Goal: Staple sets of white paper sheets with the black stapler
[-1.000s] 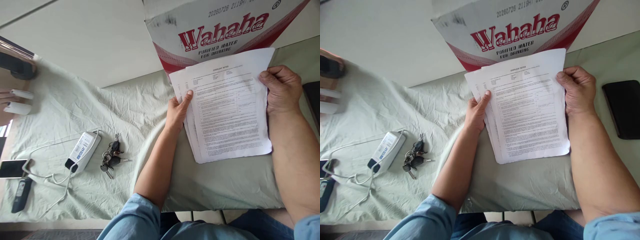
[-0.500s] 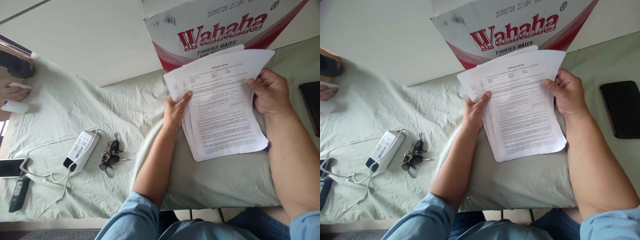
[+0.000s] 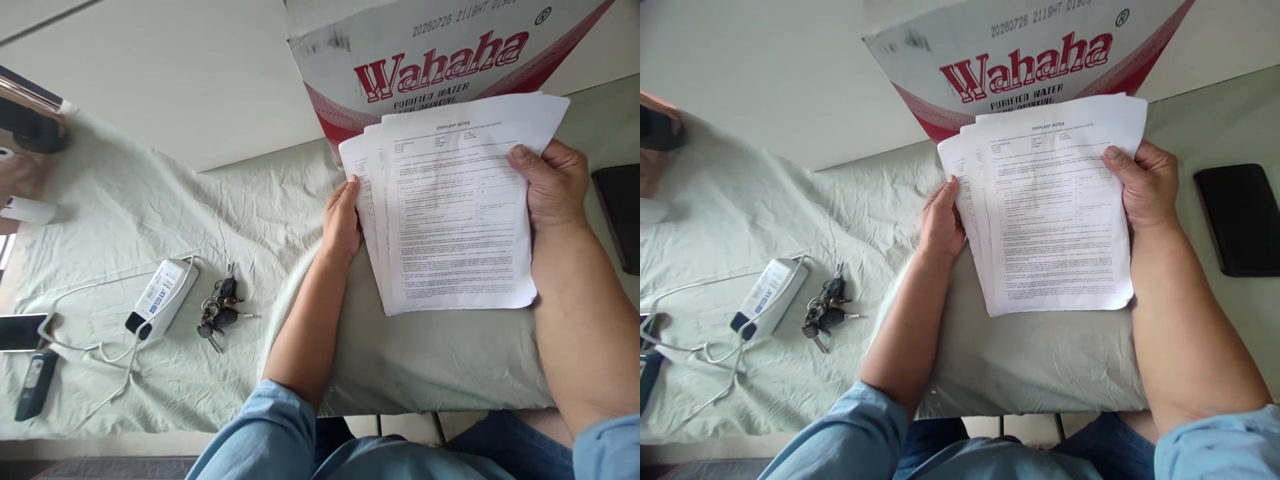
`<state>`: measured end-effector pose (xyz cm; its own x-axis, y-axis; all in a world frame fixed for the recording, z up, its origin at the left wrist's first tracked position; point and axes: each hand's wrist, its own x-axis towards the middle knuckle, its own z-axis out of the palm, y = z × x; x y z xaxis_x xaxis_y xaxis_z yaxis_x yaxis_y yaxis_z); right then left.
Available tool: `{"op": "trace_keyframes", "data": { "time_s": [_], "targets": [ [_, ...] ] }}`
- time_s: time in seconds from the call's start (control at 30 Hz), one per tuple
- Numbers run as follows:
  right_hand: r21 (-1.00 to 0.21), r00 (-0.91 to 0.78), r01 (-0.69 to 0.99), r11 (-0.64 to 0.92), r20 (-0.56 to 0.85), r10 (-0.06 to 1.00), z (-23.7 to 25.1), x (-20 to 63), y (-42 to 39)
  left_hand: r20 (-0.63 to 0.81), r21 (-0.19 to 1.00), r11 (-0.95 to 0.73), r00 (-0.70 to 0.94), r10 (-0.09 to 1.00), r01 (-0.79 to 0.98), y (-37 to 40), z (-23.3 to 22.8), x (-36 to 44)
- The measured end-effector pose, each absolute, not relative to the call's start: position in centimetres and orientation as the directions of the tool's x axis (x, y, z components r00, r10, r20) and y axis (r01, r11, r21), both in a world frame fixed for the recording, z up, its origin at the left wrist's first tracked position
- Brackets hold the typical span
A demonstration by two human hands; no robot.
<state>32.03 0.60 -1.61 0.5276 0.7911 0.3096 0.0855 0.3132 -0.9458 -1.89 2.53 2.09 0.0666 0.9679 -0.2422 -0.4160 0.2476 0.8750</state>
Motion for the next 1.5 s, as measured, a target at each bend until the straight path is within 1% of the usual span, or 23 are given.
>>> {"op": "trace_keyframes", "data": {
  "time_s": [0.2, 0.37, 0.5, 0.73, 0.93, 1.13, 1.23, 1.37, 1.5],
  "targets": [
    [-0.955, 0.498, 0.039, 0.294, 0.274, 0.823, -1.5, 32.0, 0.4, -0.178, 0.926, 0.204, 0.107, 0.978, -0.317, 2.9, 1.5, -2.3],
    [-0.963, 0.494, 0.052, 0.264, 0.255, 0.831, -1.5, 31.7, 0.4, -0.124, 0.930, 0.160, 0.128, 0.984, -0.330, 2.7, 1.4, -2.1],
    [-0.965, 0.488, 0.035, 0.260, 0.243, 0.838, -1.2, 31.2, 0.4, -0.131, 0.931, 0.167, 0.130, 0.983, -0.326, 2.7, 1.3, -2.0],
    [-0.965, 0.482, 0.045, 0.259, 0.249, 0.840, -0.7, 31.2, 0.1, -0.123, 0.943, 0.180, 0.209, 0.970, -0.281, 2.9, 1.1, -2.3],
    [-0.955, 0.467, 0.071, 0.287, 0.286, 0.837, -0.5, 31.9, 0.1, -0.062, 0.966, 0.114, 0.221, 0.973, -0.231, 2.9, 0.9, -2.5],
    [-0.963, 0.457, 0.054, 0.262, 0.257, 0.851, -0.5, 32.2, 0.1, -0.009, 0.979, 0.060, 0.252, 0.968, -0.196, 2.9, 0.7, -2.7],
    [-0.965, 0.443, 0.058, 0.257, 0.256, 0.859, -0.6, 32.3, 0.1, -0.017, 0.978, 0.067, 0.244, 0.970, -0.197, 2.7, 1.1, -2.6],
    [-0.967, 0.446, 0.061, 0.249, 0.250, 0.860, -0.7, 32.1, 0.1, -0.065, 0.972, 0.112, 0.220, 0.973, -0.207, 2.4, 1.3, -2.5],
    [-0.968, 0.477, 0.071, 0.242, 0.246, 0.844, -0.5, 31.8, 0.2, -0.106, 0.975, 0.142, 0.207, 0.973, -0.168, 2.6, 0.9, -2.7]
  ]
}}
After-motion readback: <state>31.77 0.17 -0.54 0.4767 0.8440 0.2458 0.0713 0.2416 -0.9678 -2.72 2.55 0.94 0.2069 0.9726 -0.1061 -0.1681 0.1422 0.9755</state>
